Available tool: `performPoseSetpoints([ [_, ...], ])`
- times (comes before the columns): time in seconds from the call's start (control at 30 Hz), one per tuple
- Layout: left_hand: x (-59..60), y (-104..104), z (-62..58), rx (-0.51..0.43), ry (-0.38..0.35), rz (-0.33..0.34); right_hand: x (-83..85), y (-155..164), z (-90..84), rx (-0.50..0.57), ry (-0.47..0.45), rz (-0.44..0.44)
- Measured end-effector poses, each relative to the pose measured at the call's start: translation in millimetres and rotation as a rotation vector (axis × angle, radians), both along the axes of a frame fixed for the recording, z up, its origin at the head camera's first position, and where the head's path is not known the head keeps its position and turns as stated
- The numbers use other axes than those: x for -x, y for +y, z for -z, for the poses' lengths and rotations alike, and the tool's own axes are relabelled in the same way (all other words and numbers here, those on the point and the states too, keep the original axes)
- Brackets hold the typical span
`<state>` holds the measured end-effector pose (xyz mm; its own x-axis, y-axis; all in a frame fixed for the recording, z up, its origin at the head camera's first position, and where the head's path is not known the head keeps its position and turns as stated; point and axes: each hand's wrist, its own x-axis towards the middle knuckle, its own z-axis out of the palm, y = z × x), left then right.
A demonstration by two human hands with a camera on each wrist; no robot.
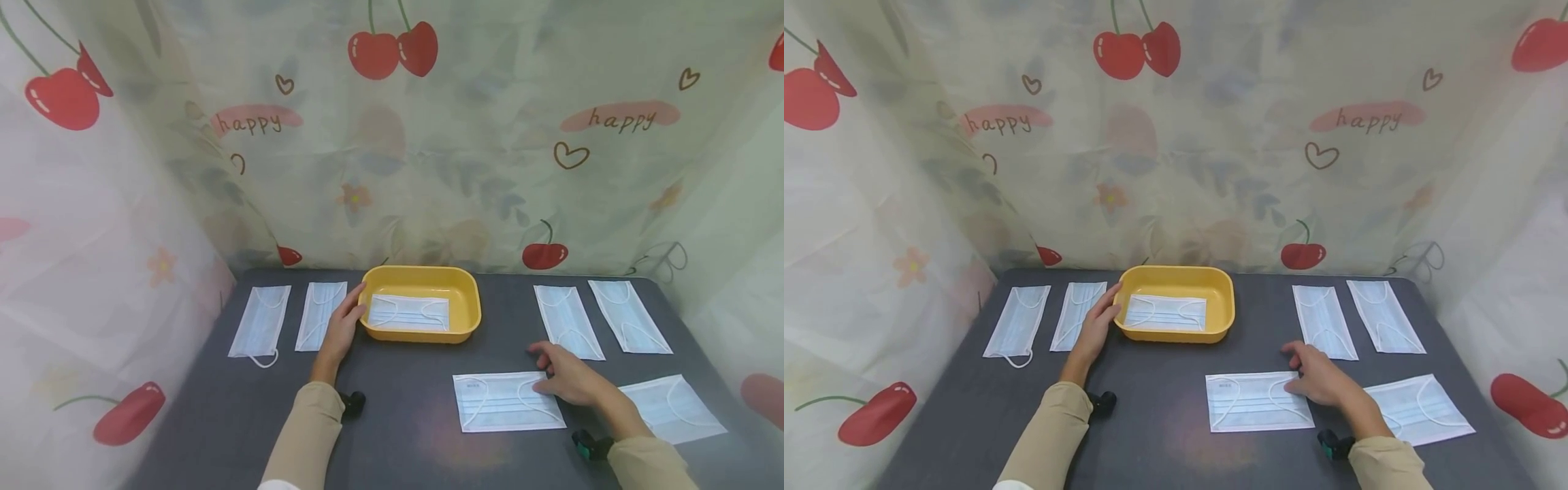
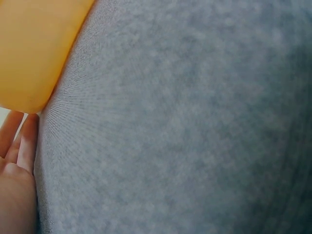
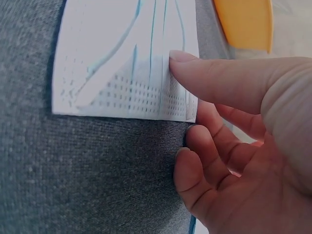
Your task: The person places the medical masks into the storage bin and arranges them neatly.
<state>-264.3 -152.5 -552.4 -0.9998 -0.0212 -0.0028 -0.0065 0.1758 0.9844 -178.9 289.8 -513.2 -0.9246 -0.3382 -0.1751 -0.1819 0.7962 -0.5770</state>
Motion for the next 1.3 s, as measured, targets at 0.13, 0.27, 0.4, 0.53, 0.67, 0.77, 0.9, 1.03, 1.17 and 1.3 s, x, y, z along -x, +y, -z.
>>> performPoseSetpoints([
  [0.13,0.3,-0.4,-0.1,0.002,0.006,0.006,-0.3,-0.9,-1.0,0.011,-0.037,0.027],
  [0.27,0.2,-1.0,1.3,-0.011,0.019,0.009,-1.4,-1.1,-2.1,0.004,-0.067,0.05],
  [0.4,-0.1,-1.1,2.4,-0.012,0.015,0.011,-3.4,0.2,-2.0,-0.007,-0.075,0.047],
  [0.53,0.0,-0.8,1.3,-0.012,0.017,0.009,-5.0,0.8,-2.3,-0.023,-0.04,0.012],
  [0.67,-0.8,-0.4,-0.2,-0.007,0.014,0.007,-4.8,0.4,-2.7,-0.011,-0.019,-0.008],
  [0.77,-1.4,-0.2,-0.9,-0.001,0.008,0.007,-4.0,-0.2,-3.2,0.033,-0.016,-0.012],
  [0.9,-1.4,0.4,-0.9,-0.003,0.0,0.005,-2.5,-1.0,-2.6,0.082,-0.006,-0.013],
  [1.03,-1.6,1.1,-0.5,-0.004,-0.003,0.004,-0.6,-2.0,-2.2,0.105,-0.001,0.008],
  [1.17,-1.1,1.2,0.3,-0.001,-0.005,0.004,1.0,-2.7,-3.9,0.12,0.005,0.024],
  [1.3,-0.6,0.8,0.2,-0.002,0.007,-0.001,1.0,-3.1,-7.3,0.169,-0.018,0.026],
])
